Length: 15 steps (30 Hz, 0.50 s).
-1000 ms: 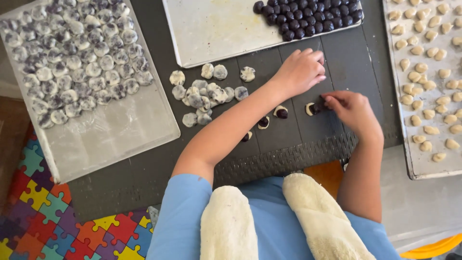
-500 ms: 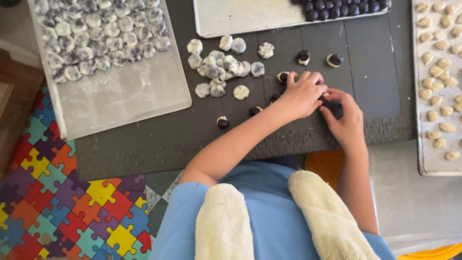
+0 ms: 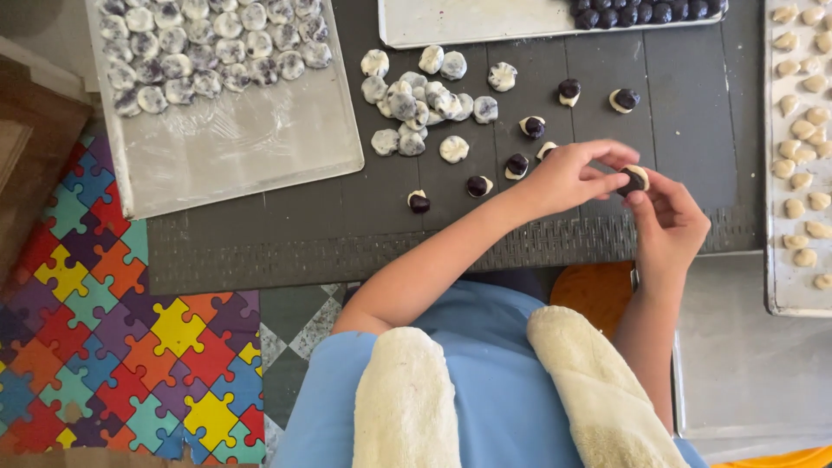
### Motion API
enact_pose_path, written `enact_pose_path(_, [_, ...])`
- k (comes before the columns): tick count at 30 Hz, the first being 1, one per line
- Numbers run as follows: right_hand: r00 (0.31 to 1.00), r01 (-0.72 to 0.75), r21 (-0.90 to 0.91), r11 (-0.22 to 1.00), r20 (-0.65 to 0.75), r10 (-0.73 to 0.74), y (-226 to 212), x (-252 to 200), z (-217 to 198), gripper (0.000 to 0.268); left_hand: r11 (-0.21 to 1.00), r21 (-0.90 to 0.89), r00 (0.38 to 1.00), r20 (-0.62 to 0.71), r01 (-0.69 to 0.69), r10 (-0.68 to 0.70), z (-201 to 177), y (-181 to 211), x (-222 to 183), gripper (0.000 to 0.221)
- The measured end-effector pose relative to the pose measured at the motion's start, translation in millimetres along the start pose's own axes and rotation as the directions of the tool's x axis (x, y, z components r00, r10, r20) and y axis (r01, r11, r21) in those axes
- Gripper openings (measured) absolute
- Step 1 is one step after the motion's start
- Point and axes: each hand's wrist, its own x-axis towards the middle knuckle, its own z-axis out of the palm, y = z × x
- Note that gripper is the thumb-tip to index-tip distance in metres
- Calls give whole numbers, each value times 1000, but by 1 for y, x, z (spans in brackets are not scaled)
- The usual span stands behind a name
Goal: Wrapping small pieces of dough around a dark filling to form uniform balls on a production table.
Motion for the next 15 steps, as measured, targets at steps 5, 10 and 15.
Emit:
enact_pose_path(5, [999, 1, 9, 1000, 48, -2, -4, 2, 3, 20, 991, 119, 997, -30, -65, 69, -6, 11, -10, 12])
enact_pose_path(10, [960, -155, -62, 986, 227, 165, 0, 10, -2, 33, 927, 370, 992, -80, -59, 95, -2, -11, 0, 4])
enact_pose_path(15, [907, -314, -350, 883, 163, 388, 17, 27, -4, 7, 816, 578, 999, -37, 4, 21, 7, -51, 22, 16])
